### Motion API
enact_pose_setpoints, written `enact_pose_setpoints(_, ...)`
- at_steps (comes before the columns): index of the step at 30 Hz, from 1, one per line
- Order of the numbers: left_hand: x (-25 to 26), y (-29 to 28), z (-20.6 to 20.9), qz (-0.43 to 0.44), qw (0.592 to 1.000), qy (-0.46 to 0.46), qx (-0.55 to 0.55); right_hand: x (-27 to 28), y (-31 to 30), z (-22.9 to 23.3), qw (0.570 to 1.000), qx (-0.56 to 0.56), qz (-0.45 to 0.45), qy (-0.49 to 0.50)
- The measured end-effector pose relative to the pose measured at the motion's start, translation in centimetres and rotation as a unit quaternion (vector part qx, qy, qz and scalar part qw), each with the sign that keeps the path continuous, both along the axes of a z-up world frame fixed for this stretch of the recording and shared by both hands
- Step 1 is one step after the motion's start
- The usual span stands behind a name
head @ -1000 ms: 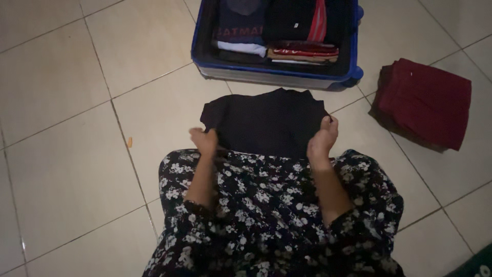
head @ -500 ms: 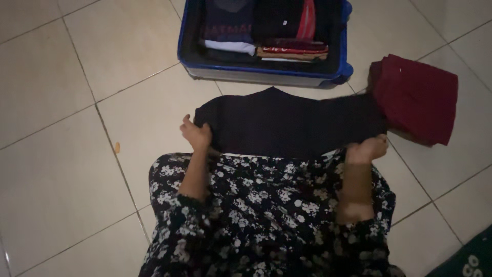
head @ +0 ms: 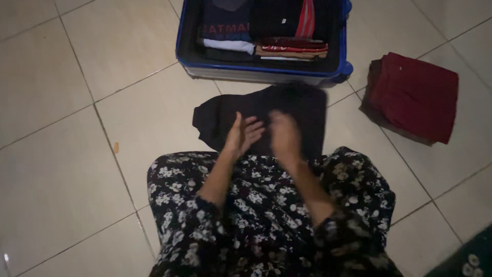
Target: The person folds clothes by hand and places them one at a time into an open suitcase.
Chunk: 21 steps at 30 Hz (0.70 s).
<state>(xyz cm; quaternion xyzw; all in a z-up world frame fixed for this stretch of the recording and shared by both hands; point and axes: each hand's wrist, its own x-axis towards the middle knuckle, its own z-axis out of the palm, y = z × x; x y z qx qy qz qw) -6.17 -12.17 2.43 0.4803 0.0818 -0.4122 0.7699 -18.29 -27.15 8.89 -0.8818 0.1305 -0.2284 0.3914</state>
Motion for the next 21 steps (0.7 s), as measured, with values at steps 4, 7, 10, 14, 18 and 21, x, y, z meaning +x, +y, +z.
enact_pose_setpoints(4, -0.1, -3.1, -1.7, 0.022, 0.995, 0.097, 0.032, 0.0, 3.7, 0.3, 0.982, -0.093, 0.125, 0.106)
enact_pose_setpoints(7, -0.1, -3.6, -2.6, 0.015, 0.98, -0.061, 0.189, -0.2, 2.7, 2.4, 0.97, -0.032, 0.142, 0.194)
enact_pose_setpoints(10, 0.1, -4.4, 0.2, -0.012, 0.958, -0.192, 0.213, 0.1, 0.4, 5.1, 0.966, -0.042, 0.132, 0.22)
enact_pose_setpoints(14, 0.2, -5.7, 4.2, -0.079, 0.93, -0.332, 0.139, -0.8, -2.6, 6.7, 0.981, 0.001, 0.06, 0.182)
enact_pose_setpoints(18, 1.9, -5.0, 0.6, -0.063, 0.962, -0.244, 0.106, -2.4, -6.1, 4.6, 0.993, -0.013, 0.037, 0.115)
enact_pose_setpoints(21, 3.3, -2.5, -5.5, -0.007, 0.954, -0.206, 0.217, -3.0, -8.5, 1.4, 0.976, 0.018, -0.03, 0.217)
